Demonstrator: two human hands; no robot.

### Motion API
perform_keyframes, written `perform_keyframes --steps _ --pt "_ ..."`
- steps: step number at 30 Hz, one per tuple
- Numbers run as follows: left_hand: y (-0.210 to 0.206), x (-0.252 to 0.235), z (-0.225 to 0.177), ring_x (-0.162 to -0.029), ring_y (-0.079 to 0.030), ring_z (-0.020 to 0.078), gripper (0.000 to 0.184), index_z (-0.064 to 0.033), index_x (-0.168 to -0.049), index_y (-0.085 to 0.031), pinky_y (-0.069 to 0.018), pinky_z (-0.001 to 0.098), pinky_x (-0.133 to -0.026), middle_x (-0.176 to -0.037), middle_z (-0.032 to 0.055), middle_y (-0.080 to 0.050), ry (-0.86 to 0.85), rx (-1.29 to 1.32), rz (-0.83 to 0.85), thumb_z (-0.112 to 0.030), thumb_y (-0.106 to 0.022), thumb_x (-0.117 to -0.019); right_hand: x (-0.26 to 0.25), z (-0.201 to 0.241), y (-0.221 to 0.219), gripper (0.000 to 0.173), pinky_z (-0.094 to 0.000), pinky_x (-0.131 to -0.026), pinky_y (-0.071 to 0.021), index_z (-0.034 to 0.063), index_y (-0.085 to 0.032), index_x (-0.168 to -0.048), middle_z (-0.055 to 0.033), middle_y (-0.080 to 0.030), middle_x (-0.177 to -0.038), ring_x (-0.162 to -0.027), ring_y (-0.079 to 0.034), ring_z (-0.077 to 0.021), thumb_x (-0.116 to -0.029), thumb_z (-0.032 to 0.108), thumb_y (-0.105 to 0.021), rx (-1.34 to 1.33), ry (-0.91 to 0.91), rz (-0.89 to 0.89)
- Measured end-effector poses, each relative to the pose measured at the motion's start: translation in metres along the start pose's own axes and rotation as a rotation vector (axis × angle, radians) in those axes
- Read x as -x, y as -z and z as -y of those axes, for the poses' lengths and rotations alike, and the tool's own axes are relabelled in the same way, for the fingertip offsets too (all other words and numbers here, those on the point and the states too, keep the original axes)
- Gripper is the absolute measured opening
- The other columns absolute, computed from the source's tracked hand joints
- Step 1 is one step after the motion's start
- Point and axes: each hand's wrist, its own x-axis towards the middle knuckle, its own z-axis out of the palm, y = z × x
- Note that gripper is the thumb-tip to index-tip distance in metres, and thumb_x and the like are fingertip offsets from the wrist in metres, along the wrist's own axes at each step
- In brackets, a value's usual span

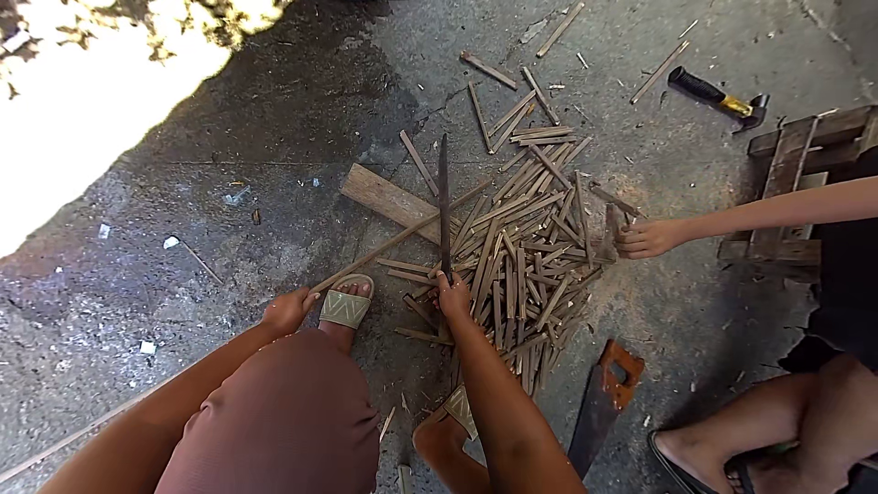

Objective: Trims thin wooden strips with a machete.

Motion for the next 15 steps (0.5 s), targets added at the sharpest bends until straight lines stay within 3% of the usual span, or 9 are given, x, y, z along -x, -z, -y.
perform_keyframes --steps 3,5,7,11,13,15 --pt "0.004 0.004 -0.005 -0.107 -0.065 0.047 0.056 0.0072 -0.116 -0.058 -0.0486 0.064 -0.093 -0.109 0.0311 -0.065 -0.026 0.02 0.073 -0.042 -0.031 -0.1137 0.012 0.026 0.009 0.041 -0.0518 -0.079 -0.0567 -0.0003 -0.062 -0.124 -0.0192 -0.069 -0.091 -0.081 -0.07 -0.0319 -0.1119 0.035 -0.046 0.121 0.148 -0.119" --pt "0.007 0.007 -0.003 -0.085 -0.058 0.0365 0.059 0.0096 -0.101 -0.059 -0.046 0.0546 -0.083 -0.089 0.0236 -0.058 -0.114 0.146 0.164 -0.04 -0.03 -0.1143 0.017 0.049 0.02 0.04 -0.0576 -0.078 -0.0545 -0.0004 -0.063 -0.121 -0.0205 -0.069 -0.089 -0.081 -0.069 -0.036 -0.1107 0.035 -0.048 0.116 0.318 -0.233" --pt "0.015 0.015 -0.006 -0.07 -0.049 0.0209 0.06 0.0033 -0.089 -0.059 -0.0434 0.0423 -0.072 -0.074 0.009 -0.049 -0.132 0.244 0.234 -0.042 -0.029 -0.114 0.021 0.072 0.03 0.039 -0.0521 -0.072 -0.0558 -0.0006 -0.065 -0.121 -0.0157 -0.068 -0.081 -0.073 -0.068 -0.0299 -0.1091 0.034 -0.05 0.062 0.531 -0.372" --pt "0.038 0.037 -0.015 -0.062 -0.044 0.0158 0.06 -0.0013 -0.084 -0.057 -0.0416 0.0374 -0.065 -0.068 0.0034 -0.044 -0.039 0.291 0.263 -0.045 -0.029 -0.1131 0.023 0.081 0.03 0.037 -0.0411 -0.063 -0.0571 -0.0064 -0.063 -0.117 -0.0146 -0.067 -0.078 -0.064 -0.066 -0.0216 -0.1086 0.028 -0.052 0.021 0.858 -0.607" --pt "0.049 0.043 -0.012 -0.059 -0.042 0.0155 0.06 -0.0011 -0.085 -0.057 -0.041 0.0364 -0.062 -0.069 0.0032 -0.044 -0.004 0.283 0.27 -0.046 -0.028 -0.1129 0.011 0.052 0.016 0.04 -0.0517 -0.07 -0.0589 -0.0083 -0.063 -0.12 -0.0224 -0.07 -0.087 -0.073 -0.071 -0.0336 -0.109 0.028 -0.05 0.159 0.724 -0.522" --pt "0.056 0.048 -0.011 -0.057 -0.042 0.0148 0.061 -0.003 -0.088 -0.057 -0.0407 0.0342 -0.059 -0.068 0.0026 -0.044 0.028 0.238 0.283 -0.05 -0.026 -0.1121 -0.002 0.029 0.005 0.046 -0.0614 -0.09 -0.0548 -0.0029 -0.059 -0.132 -0.0274 -0.071 -0.107 -0.101 -0.071 -0.0432 -0.1115 0.035 -0.044 0.406 0.327 -0.212"
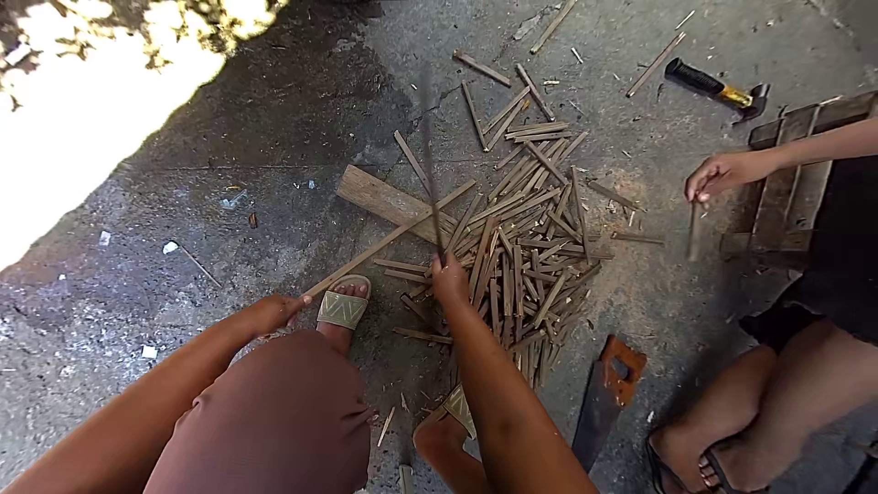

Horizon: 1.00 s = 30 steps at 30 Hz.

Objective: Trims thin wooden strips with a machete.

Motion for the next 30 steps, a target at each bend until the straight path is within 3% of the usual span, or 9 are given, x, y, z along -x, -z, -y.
perform_keyframes --steps 2,5,12,17,21,24,26,29,30 --pt "0.003 0.004 -0.004 -0.064 -0.045 0.0187 0.064 -0.0002 -0.091 -0.059 -0.0423 0.0386 -0.066 -0.073 0.0065 -0.047 0.012 -0.047 -0.005 -0.05 -0.025 -0.1122 -0.007 0.002 -0.007 0.048 -0.0611 -0.097 -0.052 0.0014 -0.058 -0.137 -0.0258 -0.07 -0.12 -0.115 -0.068 -0.0423 -0.112 0.038 -0.04 0.129 -0.159 0.207" --pt "0.001 0.005 -0.005 -0.073 -0.049 0.0256 0.067 0.005 -0.094 -0.059 -0.0434 0.0472 -0.076 -0.08 0.0129 -0.05 0.012 -0.086 -0.012 -0.049 -0.023 -0.1125 -0.009 0.003 -0.012 0.046 -0.0608 -0.095 -0.0528 0.0023 -0.058 -0.137 -0.0252 -0.07 -0.119 -0.114 -0.068 -0.0419 -0.1119 0.037 -0.041 0.126 -0.193 0.229" --pt "0.001 0.004 -0.006 -0.059 -0.043 0.0173 0.065 -0.002 -0.086 -0.057 -0.0424 0.0372 -0.062 -0.069 0.0043 -0.044 0.045 -0.025 0.016 -0.05 -0.023 -0.1122 0.01 0.0 -0.003 0.045 -0.0621 -0.086 -0.0538 -0.0005 -0.06 -0.131 -0.0268 -0.071 -0.103 -0.1 -0.07 -0.0443 -0.1113 0.037 -0.045 -0.038 -0.096 0.003" --pt "0.006 0.012 -0.015 -0.058 -0.044 0.017 0.067 -0.0023 -0.088 -0.057 -0.0424 0.0365 -0.062 -0.069 0.0044 -0.045 0.096 -0.04 0.013 -0.053 -0.022 -0.1112 0.003 -0.005 0.0 0.043 -0.0606 -0.096 -0.052 0.0035 -0.06 -0.135 -0.0248 -0.07 -0.12 -0.116 -0.068 -0.0414 -0.1118 0.035 -0.042 0.164 -0.211 0.275" --pt "0.006 0.011 -0.014 -0.054 -0.041 0.0159 0.067 -0.003 -0.087 -0.056 -0.0407 0.0347 -0.057 -0.066 0.0032 -0.043 0.097 -0.027 0.005 -0.055 -0.021 -0.1107 0.009 -0.004 -0.002 0.042 -0.0607 -0.092 -0.0531 0.0024 -0.06 -0.131 -0.0243 -0.071 -0.113 -0.109 -0.069 -0.0419 -0.1117 0.037 -0.043 0.112 -0.146 0.146" --pt "0.002 0.009 -0.01 -0.058 -0.045 0.0177 0.067 -0.0014 -0.088 -0.058 -0.0428 0.0374 -0.061 -0.068 0.005 -0.046 0.06 -0.049 0.007 -0.052 -0.021 -0.1118 0.018 -0.015 -0.015 0.042 -0.0584 -0.093 -0.0536 0.0017 -0.059 -0.132 -0.0245 -0.071 -0.112 -0.109 -0.07 -0.0411 -0.1116 0.035 -0.044 0.097 -0.162 0.17" --pt "0.002 0.012 -0.014 -0.068 -0.049 0.022 0.067 0.0031 -0.092 -0.061 -0.0438 0.0439 -0.072 -0.075 0.0097 -0.05 0.026 -0.062 0.008 -0.047 -0.022 -0.1132 0.016 -0.017 -0.014 0.044 -0.0567 -0.097 -0.0525 0.0026 -0.059 -0.134 -0.0233 -0.071 -0.117 -0.115 -0.068 -0.0391 -0.112 0.036 -0.042 0.153 -0.209 0.254" --pt "-0.006 0.006 -0.001 -0.07 -0.051 0.0231 0.059 0.0008 -0.091 -0.062 -0.0434 0.0453 -0.072 -0.075 0.01 -0.053 -0.069 -0.087 -0.088 -0.042 -0.029 -0.1139 0.016 -0.016 -0.01 0.042 -0.059 -0.097 -0.0513 0.0024 -0.062 -0.129 -0.0233 -0.071 -0.116 -0.115 -0.068 -0.0395 -0.1118 0.036 -0.043 0.1 -0.222 0.249" --pt "-0.01 0.004 0.003 -0.078 -0.056 0.0291 0.055 0.0031 -0.099 -0.063 -0.0451 0.0503 -0.077 -0.083 0.0159 -0.057 -0.095 -0.102 -0.124 -0.039 -0.031 -0.1143 0.016 -0.016 -0.009 0.043 -0.0594 -0.097 -0.051 0.002 -0.063 -0.128 -0.0237 -0.071 -0.114 -0.113 -0.068 -0.0398 -0.1118 0.037 -0.043 0.066 -0.22 0.231"
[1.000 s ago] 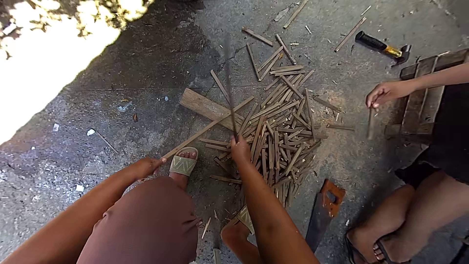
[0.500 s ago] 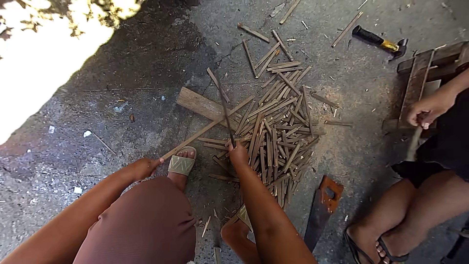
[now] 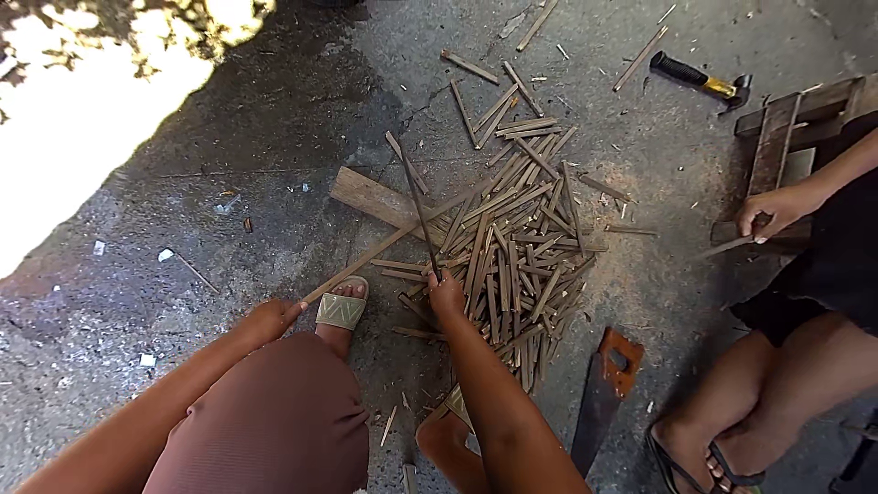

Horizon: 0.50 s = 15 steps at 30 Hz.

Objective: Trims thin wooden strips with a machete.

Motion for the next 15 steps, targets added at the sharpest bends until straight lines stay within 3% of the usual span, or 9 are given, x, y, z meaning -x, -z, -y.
perform_keyframes --steps 2,5,7,11,15 --pt "-0.009 -0.004 0.004 -0.107 -0.063 0.0455 0.054 0.0062 -0.123 -0.061 -0.0449 0.0639 -0.096 -0.112 0.0305 -0.065 -0.016 -0.037 -0.044 -0.036 -0.029 -0.1149 0.004 0.001 0.0 0.044 -0.0594 -0.096 -0.051 0.0006 -0.062 -0.126 -0.025 -0.071 -0.111 -0.11 -0.068 -0.0404 -0.112 0.037 -0.042 -0.057 0.005 -0.034" --pt "-0.026 -0.016 0.009 -0.124 -0.058 0.0487 0.052 0.006 -0.134 -0.058 -0.0395 0.0632 -0.107 -0.127 0.034 -0.061 -0.085 0.015 -0.136 -0.029 -0.025 -0.1155 0.01 0.007 0.001 0.046 -0.0591 -0.092 -0.0523 -0.0007 -0.06 -0.128 -0.0271 -0.07 -0.105 -0.104 -0.069 -0.0417 -0.1123 0.038 -0.042 -0.171 -0.003 -0.084" --pt "-0.032 -0.026 0.007 -0.121 -0.059 0.0462 0.047 0.0077 -0.131 -0.059 -0.0408 0.0598 -0.106 -0.125 0.0335 -0.062 -0.131 0.07 -0.165 -0.026 -0.031 -0.1151 0.012 0.013 0.006 0.046 -0.0587 -0.088 -0.0531 -0.0016 -0.061 -0.126 -0.0267 -0.069 -0.101 -0.097 -0.069 -0.0413 -0.1121 0.038 -0.043 -0.267 -0.001 -0.109" --pt "-0.038 -0.037 0.003 -0.089 -0.063 0.0378 0.037 0.009 -0.122 -0.056 -0.0494 0.0536 -0.088 -0.099 0.0273 -0.062 -0.193 0.129 -0.162 -0.023 -0.042 -0.1129 0.011 0.021 0.018 0.047 -0.0564 -0.081 -0.0553 -0.0015 -0.059 -0.128 -0.0251 -0.068 -0.094 -0.084 -0.069 -0.0388 -0.1122 0.039 -0.042 -0.324 0.045 -0.148" --pt "-0.04 -0.042 0.012 -0.088 -0.06 0.036 0.037 0.0082 -0.122 -0.054 -0.0477 0.0516 -0.087 -0.096 0.0251 -0.059 -0.132 0.093 -0.104 -0.024 -0.037 -0.1145 0.013 0.027 0.025 0.046 -0.0572 -0.079 -0.0543 -0.0005 -0.06 -0.123 -0.0238 -0.068 -0.091 -0.084 -0.069 -0.0386 -0.112 0.04 -0.042 -0.276 0.056 -0.144"
